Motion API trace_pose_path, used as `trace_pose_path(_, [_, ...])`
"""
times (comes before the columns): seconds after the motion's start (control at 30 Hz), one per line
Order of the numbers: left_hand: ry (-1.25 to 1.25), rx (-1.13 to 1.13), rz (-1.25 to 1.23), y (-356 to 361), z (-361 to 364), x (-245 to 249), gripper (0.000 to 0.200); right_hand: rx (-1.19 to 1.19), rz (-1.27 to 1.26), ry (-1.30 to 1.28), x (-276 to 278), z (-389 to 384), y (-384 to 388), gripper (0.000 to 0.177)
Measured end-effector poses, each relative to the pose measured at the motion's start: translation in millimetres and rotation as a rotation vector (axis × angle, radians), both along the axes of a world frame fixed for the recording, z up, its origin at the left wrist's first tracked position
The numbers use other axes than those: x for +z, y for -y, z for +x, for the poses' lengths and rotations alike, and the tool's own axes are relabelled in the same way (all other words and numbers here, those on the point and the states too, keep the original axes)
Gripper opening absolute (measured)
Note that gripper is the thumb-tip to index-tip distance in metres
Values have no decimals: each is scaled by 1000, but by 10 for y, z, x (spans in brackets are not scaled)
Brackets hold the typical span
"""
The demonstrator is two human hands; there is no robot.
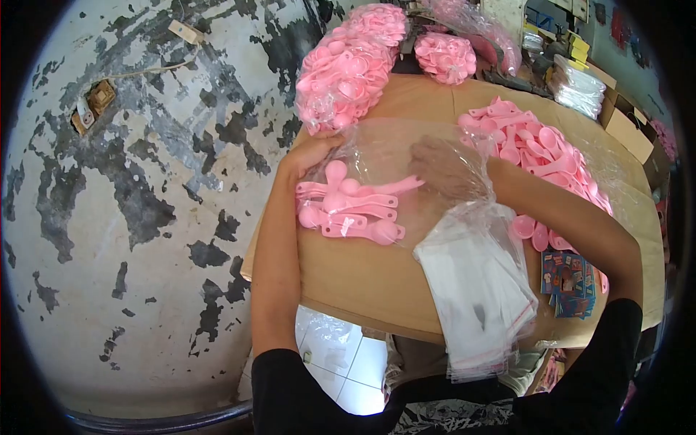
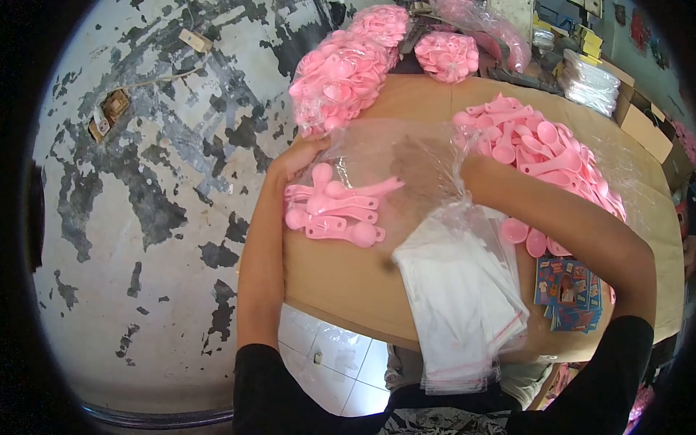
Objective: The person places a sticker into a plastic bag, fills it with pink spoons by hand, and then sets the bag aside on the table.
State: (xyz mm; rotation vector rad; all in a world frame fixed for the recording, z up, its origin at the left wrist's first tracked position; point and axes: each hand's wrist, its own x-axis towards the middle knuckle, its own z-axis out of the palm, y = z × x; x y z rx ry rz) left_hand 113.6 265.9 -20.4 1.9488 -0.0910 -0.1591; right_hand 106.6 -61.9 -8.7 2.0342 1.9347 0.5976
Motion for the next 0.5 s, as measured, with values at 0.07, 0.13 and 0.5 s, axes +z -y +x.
trace_pose_path(0.07, [36,7,2,-143,162,-173,36,-157,253,-459,207,-321,410,34])
trace_pose_path(0.13, [89,58,28,-119,133,-164,37,-647,6,-517,694,-666,527,32])
trace_pose_path(0.5, [2,69,119,92,-123,96,47,-688,170,-232,1185,-1033,1623,37])
